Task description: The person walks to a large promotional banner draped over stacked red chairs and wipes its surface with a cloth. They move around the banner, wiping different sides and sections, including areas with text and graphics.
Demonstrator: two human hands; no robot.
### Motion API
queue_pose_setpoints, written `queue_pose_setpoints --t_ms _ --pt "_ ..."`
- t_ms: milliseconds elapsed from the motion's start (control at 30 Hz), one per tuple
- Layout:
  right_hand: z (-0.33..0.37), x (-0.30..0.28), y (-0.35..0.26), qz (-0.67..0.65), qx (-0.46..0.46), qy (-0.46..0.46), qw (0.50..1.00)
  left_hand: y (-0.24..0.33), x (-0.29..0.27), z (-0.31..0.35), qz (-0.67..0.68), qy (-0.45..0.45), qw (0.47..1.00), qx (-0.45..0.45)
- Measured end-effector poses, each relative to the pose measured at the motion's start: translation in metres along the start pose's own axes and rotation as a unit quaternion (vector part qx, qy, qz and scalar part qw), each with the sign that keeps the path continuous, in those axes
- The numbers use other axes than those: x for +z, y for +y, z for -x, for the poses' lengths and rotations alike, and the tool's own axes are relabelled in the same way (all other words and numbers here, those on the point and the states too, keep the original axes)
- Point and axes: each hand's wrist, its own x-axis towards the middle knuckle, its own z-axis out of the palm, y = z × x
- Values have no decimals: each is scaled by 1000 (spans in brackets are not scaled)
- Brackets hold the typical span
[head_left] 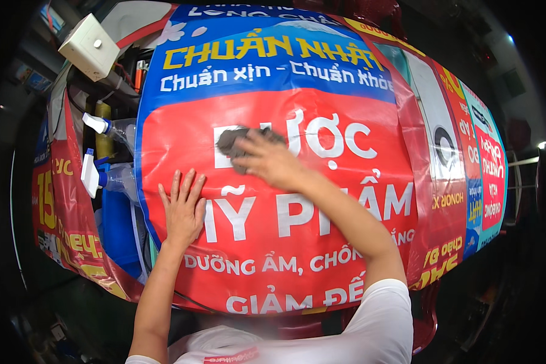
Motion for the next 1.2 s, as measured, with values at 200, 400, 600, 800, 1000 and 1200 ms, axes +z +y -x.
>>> queue_pose_setpoints --t_ms 200,400,600,800,1000,1200 --pt "-107 -13 101 263 189 160 932 3 -1 1 15 6 1000 -5" --pt "-191 76 -2 107 -23 16 994 4 1 2 20 14 1000 -7" --pt "-161 39 46 192 -3 128 973 2 2 2 13 8 1000 -13" --pt "-4 -61 231 288 151 215 921 1 4 1 22 3 1000 -20" --pt "27 -76 194 216 369 276 861 3 2 0 38 7 999 -19" --pt "-128 48 16 -62 -35 -2 997 -4 -12 1 117 -11 993 3"
